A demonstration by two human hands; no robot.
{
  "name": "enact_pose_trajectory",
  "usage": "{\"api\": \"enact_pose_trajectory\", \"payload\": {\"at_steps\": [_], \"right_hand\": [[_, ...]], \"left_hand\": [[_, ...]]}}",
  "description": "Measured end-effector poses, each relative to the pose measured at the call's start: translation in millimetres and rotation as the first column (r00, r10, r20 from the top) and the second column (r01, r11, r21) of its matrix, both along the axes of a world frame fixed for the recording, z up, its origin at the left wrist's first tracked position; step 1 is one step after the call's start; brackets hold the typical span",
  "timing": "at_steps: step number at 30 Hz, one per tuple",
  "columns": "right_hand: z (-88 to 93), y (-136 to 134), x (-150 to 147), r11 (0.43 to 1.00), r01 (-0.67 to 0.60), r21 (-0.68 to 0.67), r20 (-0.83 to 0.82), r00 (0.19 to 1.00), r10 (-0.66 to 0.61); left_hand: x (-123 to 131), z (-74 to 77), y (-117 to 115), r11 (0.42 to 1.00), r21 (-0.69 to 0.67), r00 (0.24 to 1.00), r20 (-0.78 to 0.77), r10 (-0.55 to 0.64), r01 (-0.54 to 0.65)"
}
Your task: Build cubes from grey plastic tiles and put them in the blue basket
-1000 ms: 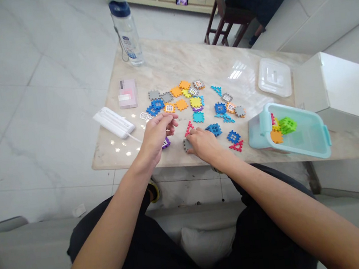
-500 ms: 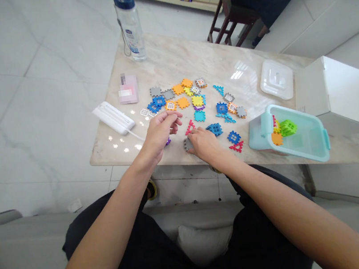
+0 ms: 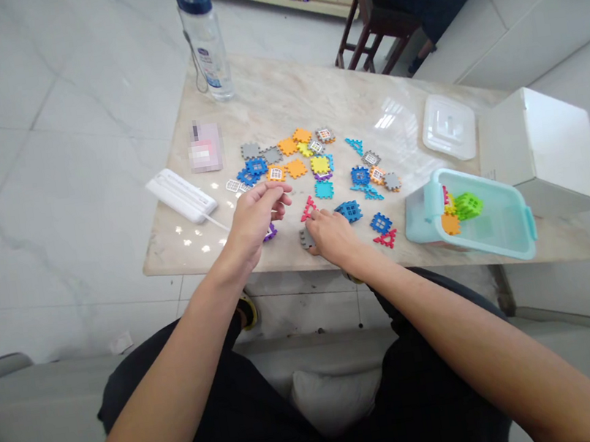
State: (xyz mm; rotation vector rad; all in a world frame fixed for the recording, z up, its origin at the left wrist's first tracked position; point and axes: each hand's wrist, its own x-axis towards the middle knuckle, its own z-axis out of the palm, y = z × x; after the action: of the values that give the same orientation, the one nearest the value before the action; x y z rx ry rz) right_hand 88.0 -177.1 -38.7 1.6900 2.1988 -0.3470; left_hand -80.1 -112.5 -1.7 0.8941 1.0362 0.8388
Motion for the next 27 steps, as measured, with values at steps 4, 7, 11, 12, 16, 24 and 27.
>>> {"api": "enact_pose_trajectory", "payload": {"at_steps": [4, 7, 11, 12, 16, 24, 27], "right_hand": [[0.8, 4, -1, 1.0, -0.001, -0.021, 0.0, 1.0, 0.001], [0.6, 4, -2, 0.999, -0.012, -0.033, -0.01, 1.0, 0.012], [7.5, 2, 7, 1.0, 0.013, -0.014, -0.063, 0.998, -0.014], [11.4, 3, 12, 0.999, 0.043, 0.007, -0.089, 0.995, -0.042], [33.9, 11, 34, 0.975, 0.199, 0.102, -0.378, 0.914, -0.147], [62.9, 10, 57, 0.933, 0.252, 0.258, -0.797, 0.602, 0.058], [62.8, 7, 55, 0.928, 0.23, 0.291, -0.808, 0.579, 0.11]], "left_hand": [[-3, -1.7, 1, 0.999, 0.004, 0.999, -0.004, 0.034, -0.033], [-7, -4.8, 2, 0.999, 0.006, 0.999, -0.011, 0.036, -0.036], [-13, -8.9, 2, 0.999, 0.026, 0.999, -0.042, 0.02, -0.019], [-13, -9.6, 2, 0.999, 0.031, 0.999, -0.053, 0.013, -0.012], [-11, -11.7, 1, 0.997, 0.069, 0.986, -0.165, -0.033, 0.045], [7, -5.3, -20, 0.9, -0.173, 0.878, 0.352, -0.323, 0.4], [7, -4.1, -21, 0.879, -0.18, 0.849, 0.401, -0.344, 0.442]]}}
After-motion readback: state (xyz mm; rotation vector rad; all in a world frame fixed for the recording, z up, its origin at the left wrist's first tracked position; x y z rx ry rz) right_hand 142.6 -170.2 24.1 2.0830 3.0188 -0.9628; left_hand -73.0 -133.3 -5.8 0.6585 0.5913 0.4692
